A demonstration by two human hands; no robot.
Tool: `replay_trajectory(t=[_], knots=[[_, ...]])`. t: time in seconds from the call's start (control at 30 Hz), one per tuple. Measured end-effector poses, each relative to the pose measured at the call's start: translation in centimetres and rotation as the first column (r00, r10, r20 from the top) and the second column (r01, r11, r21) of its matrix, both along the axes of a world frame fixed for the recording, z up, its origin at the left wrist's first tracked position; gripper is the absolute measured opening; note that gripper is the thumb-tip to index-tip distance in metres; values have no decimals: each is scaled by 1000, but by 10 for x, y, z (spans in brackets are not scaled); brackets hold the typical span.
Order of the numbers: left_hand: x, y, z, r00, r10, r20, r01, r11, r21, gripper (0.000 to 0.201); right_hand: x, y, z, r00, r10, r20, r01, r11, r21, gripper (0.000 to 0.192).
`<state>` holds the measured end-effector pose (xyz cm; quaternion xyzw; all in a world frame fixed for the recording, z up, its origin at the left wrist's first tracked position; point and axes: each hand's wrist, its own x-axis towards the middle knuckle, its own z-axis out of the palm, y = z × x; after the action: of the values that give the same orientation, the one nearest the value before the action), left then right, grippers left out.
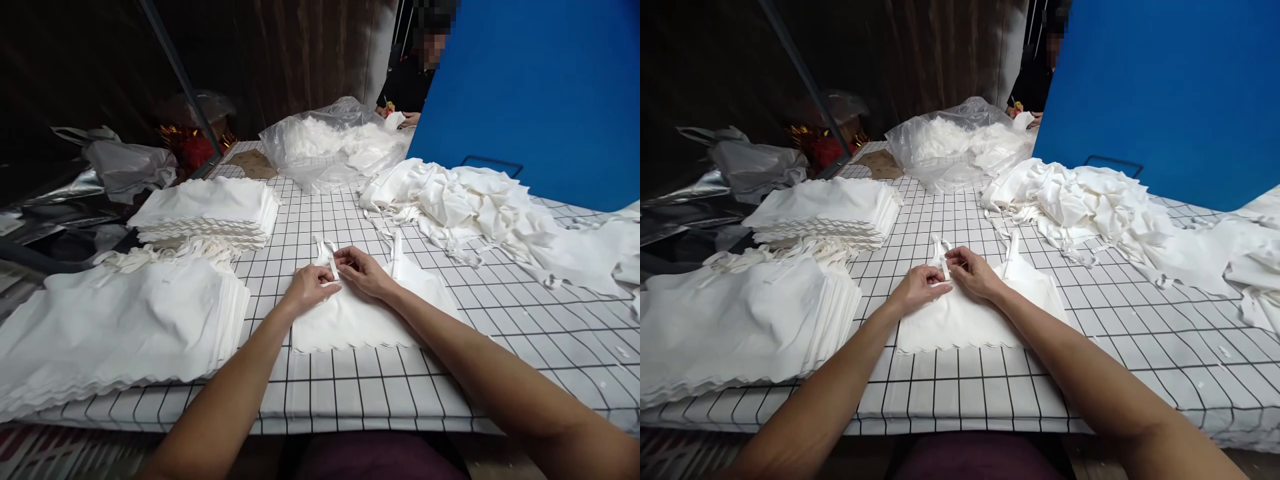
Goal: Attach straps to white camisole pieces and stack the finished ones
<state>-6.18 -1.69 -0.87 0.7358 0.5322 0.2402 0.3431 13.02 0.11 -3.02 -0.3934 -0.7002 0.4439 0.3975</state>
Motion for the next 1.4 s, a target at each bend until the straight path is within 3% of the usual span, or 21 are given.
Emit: replay_trajectory(t=[0.2, 0.37, 0.47, 0.53, 0.63, 0.7, 0.83, 0.93, 1.07, 1.27, 1.4], knots=[[-3, 2, -7, 1000, 7, 21, -7, 1000, -20, 20, 6, 5, -1, 987, 114, -110, -130, 981, -144, 41], [-1, 1, -5, 999, 0, -50, 2, 1000, 24, 24, 1, 4, -4, 987, 117, -107, -127, 988, -92, 28], [-4, 1, -5, 998, -17, -54, 20, 997, 72, 19, -2, 4, -4, 999, 51, -10, -51, 998, 47, 23], [-8, 3, -5, 997, -69, 32, 67, 996, 55, 21, -3, 2, -2, 995, -51, 91, 31, 978, 205, 21], [-15, 7, -3, 965, -130, 226, 153, 985, -86, 36, -1, -9, 0, 949, -222, 223, 112, 900, 422, 15], [-15, 9, 0, 953, -89, 290, 148, 971, -187, 38, 1, -20, -1, 915, -250, 317, 59, 859, 508, 11], [-3, 16, 7, 990, 64, 129, -33, 972, -235, 36, 3, -36, -4, 869, -213, 447, -96, 813, 574, 10], [12, 28, 13, 986, 153, -62, -162, 965, -206, 39, 1, -38, -5, 856, -235, 460, -91, 808, 582, 13], [32, 51, 19, 954, 255, -159, -281, 945, -167, 40, 1, -37, -5, 839, -230, 493, -115, 811, 574, 19], [57, 87, 18, 900, 414, -137, -435, 876, -209, 24, 4, -38, -3, 810, -237, 537, -120, 828, 547, 22], [52, 108, 24, 865, 498, -51, -488, 815, -314, 16, 6, -38, 0, 807, -220, 549, -114, 853, 509, 20]])
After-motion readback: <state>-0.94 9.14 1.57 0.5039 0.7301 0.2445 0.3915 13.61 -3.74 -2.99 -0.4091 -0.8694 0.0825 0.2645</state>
